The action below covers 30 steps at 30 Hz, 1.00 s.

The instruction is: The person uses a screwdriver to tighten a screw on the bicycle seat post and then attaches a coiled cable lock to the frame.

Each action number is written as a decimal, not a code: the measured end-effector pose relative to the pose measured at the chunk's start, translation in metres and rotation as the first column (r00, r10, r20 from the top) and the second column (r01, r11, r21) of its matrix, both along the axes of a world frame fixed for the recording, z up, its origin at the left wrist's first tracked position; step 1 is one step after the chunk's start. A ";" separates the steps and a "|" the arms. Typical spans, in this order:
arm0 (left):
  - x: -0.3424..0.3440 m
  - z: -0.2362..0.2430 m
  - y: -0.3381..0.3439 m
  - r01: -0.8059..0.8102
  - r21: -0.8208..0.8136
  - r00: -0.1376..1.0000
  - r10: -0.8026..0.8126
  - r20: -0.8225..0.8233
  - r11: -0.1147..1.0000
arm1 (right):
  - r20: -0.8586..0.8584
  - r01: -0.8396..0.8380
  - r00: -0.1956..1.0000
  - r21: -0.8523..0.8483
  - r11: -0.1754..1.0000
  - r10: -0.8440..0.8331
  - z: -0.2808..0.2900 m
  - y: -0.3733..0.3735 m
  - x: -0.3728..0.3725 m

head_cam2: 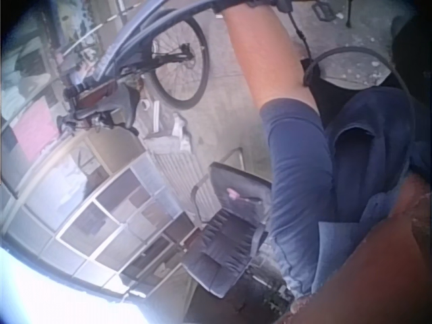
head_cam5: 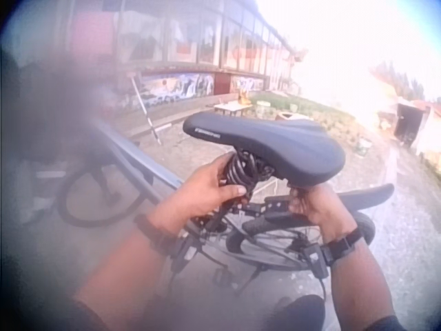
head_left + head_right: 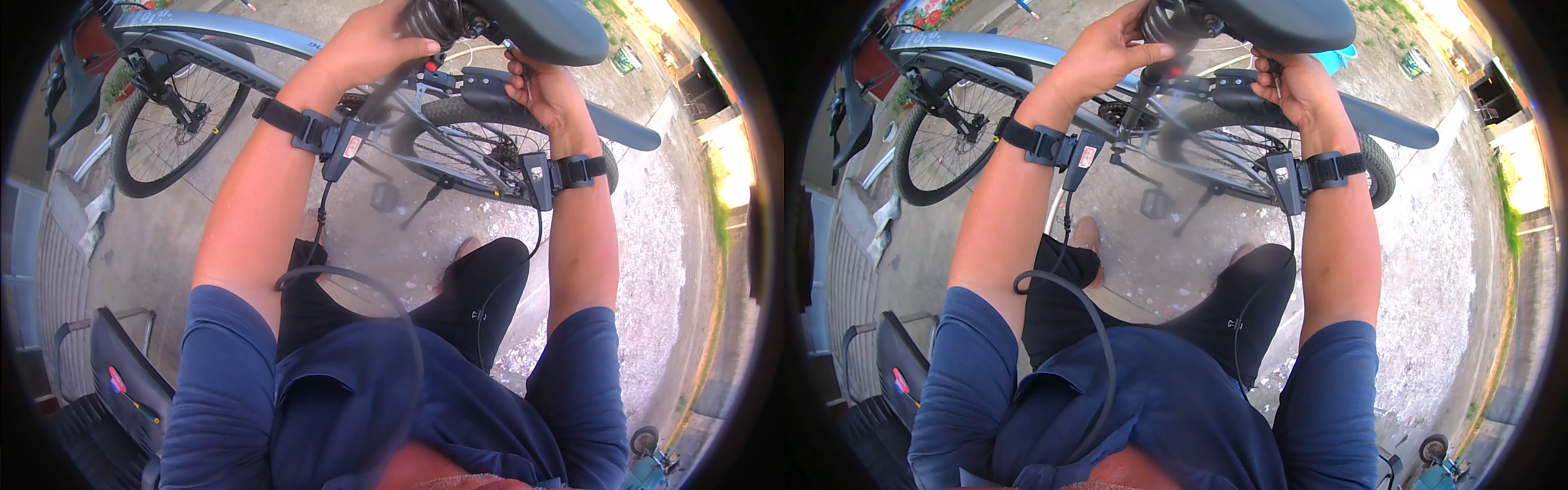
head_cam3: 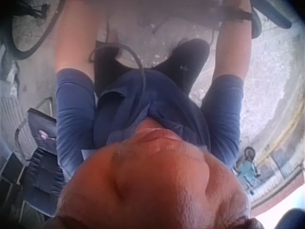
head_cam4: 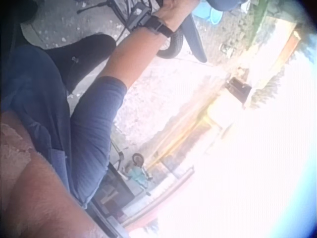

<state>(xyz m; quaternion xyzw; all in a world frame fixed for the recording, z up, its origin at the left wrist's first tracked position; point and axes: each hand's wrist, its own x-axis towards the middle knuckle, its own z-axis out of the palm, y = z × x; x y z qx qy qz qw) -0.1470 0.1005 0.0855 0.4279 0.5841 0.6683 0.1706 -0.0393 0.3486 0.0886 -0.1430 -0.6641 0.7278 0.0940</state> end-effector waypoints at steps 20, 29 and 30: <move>0.028 -0.062 -0.051 -0.349 -0.137 0.931 0.327 -0.159 0.927 | -0.218 0.079 0.973 0.006 0.997 -0.076 -0.002 -0.014 0.056; 0.074 -0.105 -0.165 -0.292 -0.308 0.933 0.341 0.118 0.905 | -0.325 0.009 0.943 0.238 0.971 0.071 -0.033 -0.065 -0.026; 0.076 -0.113 -0.177 -0.310 -0.336 0.921 0.369 0.126 0.889 | -0.293 0.070 0.956 0.187 0.980 -0.012 -0.035 -0.071 -0.028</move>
